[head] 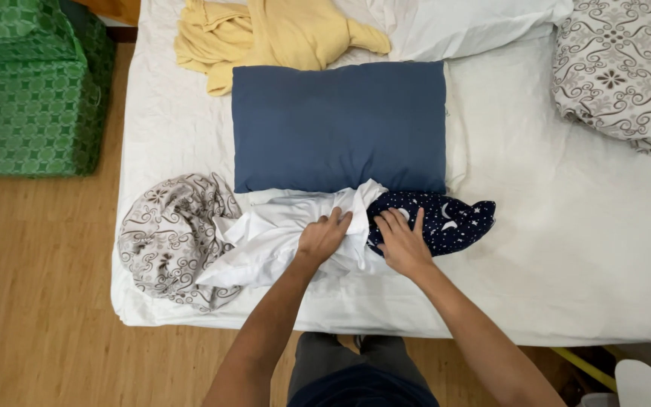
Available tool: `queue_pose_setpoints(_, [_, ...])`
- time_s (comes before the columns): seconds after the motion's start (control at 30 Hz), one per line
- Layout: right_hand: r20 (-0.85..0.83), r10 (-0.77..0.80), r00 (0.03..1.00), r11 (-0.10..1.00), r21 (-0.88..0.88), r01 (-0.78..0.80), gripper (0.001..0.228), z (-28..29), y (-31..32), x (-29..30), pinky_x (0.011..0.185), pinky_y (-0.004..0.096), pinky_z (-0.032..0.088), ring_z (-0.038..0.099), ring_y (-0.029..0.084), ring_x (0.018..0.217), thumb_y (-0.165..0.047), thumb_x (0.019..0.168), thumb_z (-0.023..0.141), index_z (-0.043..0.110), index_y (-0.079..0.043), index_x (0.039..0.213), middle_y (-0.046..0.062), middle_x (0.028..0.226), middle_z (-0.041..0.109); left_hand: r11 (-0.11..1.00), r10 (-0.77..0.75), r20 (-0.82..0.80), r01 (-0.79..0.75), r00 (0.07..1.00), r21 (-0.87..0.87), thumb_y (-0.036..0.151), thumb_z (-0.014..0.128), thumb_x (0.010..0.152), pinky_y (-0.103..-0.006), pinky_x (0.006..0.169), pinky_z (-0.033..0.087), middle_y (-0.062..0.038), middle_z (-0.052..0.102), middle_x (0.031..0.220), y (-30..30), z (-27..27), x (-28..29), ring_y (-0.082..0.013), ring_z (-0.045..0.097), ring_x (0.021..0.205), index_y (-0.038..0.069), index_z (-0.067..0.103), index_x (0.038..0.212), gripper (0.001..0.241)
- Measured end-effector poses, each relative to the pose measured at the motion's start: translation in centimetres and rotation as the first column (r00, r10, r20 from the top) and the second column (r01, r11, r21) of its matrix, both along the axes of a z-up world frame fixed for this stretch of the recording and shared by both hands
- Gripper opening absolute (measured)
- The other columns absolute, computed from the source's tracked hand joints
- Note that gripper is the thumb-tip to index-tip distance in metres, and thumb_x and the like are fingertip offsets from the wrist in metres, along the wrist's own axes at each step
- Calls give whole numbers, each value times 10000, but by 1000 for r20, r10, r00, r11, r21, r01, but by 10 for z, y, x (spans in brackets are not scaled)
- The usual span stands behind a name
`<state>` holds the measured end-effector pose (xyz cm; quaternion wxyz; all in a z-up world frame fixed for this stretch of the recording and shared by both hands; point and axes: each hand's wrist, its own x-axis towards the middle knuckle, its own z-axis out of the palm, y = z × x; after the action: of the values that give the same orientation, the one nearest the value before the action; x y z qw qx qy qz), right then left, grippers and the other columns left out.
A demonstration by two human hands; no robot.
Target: The person puts a dark blue pillowcase with a moon and star pattern onto a pillow, then puts a white pillowcase with a grey floral pattern onto another pillow. The person smooths the cases and adjusts the pillows on the bed.
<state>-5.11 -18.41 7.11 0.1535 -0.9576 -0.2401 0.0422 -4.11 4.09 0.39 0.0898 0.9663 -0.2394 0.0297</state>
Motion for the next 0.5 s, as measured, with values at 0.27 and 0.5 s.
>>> queue_pose_setpoints(0.27, [94,5,996,998,-59,1,392,-14,-11,19,926,459,424,624,263,993,26,819,617,709,-128,1167,62,1044,719,999,-24,21,24,1000,-31,482,666,898,-403,500,574,-133,669,1069,7,55,17,-299,729,751,177,651,1169,408])
queue_pose_setpoints(0.5, [260,0,966,990,133,-36,427,55,-27,26,807,427,465,627,291,908,38,689,624,749,-76,1081,99,1004,718,998,-62,115,64,991,-20,578,570,931,-410,472,557,-140,672,986,36,93,29,-294,707,659,178,615,1219,495])
